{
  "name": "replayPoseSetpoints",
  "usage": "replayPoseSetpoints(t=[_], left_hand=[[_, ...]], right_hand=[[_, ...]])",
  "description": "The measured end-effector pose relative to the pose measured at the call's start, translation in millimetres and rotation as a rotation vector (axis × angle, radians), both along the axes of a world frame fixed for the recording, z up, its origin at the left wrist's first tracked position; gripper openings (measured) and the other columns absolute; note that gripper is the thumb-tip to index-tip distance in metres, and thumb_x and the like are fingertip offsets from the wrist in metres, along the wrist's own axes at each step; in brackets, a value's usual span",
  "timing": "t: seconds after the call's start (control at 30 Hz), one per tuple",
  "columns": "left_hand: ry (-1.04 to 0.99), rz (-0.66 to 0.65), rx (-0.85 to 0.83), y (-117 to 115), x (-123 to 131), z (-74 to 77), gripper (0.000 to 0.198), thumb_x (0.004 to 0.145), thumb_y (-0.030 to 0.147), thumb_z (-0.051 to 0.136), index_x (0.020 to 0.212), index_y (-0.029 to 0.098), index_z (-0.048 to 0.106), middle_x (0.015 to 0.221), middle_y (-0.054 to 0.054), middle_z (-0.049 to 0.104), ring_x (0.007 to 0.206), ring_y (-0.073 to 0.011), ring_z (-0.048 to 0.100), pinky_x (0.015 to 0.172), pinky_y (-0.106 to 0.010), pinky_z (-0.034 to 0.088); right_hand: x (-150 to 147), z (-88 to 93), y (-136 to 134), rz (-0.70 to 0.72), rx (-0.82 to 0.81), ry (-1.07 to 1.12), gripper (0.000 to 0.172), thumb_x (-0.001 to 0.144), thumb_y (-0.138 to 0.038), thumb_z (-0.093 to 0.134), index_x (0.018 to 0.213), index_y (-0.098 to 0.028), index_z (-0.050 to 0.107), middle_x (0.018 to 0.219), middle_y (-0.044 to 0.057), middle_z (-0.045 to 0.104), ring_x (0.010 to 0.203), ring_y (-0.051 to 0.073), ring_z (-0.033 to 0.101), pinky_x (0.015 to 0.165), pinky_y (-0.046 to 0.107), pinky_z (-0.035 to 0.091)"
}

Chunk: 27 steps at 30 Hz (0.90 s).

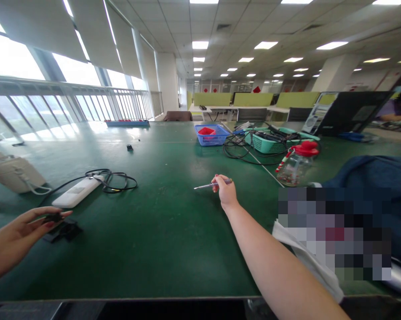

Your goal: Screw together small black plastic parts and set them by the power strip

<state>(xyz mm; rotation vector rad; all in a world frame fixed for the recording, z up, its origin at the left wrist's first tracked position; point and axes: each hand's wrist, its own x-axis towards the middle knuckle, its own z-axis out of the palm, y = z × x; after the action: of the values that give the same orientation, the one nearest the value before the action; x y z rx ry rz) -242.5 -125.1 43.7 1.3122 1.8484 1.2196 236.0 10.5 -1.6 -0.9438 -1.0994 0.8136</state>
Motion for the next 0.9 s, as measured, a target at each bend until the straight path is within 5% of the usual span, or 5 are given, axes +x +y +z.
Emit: replayPoseSetpoints(t=[0.17, 0.5, 0.73, 0.9], left_hand=[[0.321, -0.206, 0.003, 1.8, -18.3, -8.4, 0.028, 0.068, 0.043, 0.071, 0.095, 0.039, 0.070, 0.111, 0.012, 0.070, 0.113, -0.0200, 0.060, 0.101, -0.035, 0.050], [0.342, -0.318, -0.098, 3.1, -33.6, -19.2, 0.025, 0.073, 0.054, 0.066, 0.097, 0.046, 0.070, 0.120, 0.019, 0.068, 0.124, -0.0221, 0.055, 0.118, -0.047, 0.027], [0.426, -0.340, -0.157, 2.7, -37.6, -22.8, 0.032, 0.069, 0.059, 0.068, 0.099, 0.050, 0.070, 0.117, 0.021, 0.068, 0.120, -0.0240, 0.058, 0.117, -0.048, 0.029], [0.731, -0.254, -0.047, 1.9, -51.6, -36.0, 0.036, 0.076, 0.056, 0.055, 0.110, 0.051, 0.066, 0.122, 0.017, 0.067, 0.119, -0.0242, 0.060, 0.111, -0.045, 0.039]], right_hand=[[-0.5, 1.4, -1.9, 0.021, -0.008, -0.003, 0.026, 0.075, -0.036, 0.062, 0.055, -0.018, 0.061, 0.046, -0.002, 0.052, 0.044, 0.010, 0.046, 0.043, 0.023, 0.036], [-0.5, 0.7, -1.1, 0.037, -0.009, -0.003, 0.026, 0.076, -0.035, 0.062, 0.056, -0.018, 0.062, 0.046, -0.002, 0.052, 0.044, 0.010, 0.046, 0.044, 0.023, 0.037], [0.1, 0.2, -1.5, 0.060, -0.008, -0.004, 0.026, 0.077, -0.033, 0.061, 0.056, -0.018, 0.063, 0.046, -0.002, 0.052, 0.045, 0.010, 0.046, 0.044, 0.023, 0.036], [0.6, -2.2, 0.5, 0.061, -0.004, 0.012, 0.026, 0.076, -0.034, 0.062, 0.055, -0.018, 0.064, 0.046, -0.002, 0.052, 0.044, 0.010, 0.046, 0.043, 0.023, 0.036]])
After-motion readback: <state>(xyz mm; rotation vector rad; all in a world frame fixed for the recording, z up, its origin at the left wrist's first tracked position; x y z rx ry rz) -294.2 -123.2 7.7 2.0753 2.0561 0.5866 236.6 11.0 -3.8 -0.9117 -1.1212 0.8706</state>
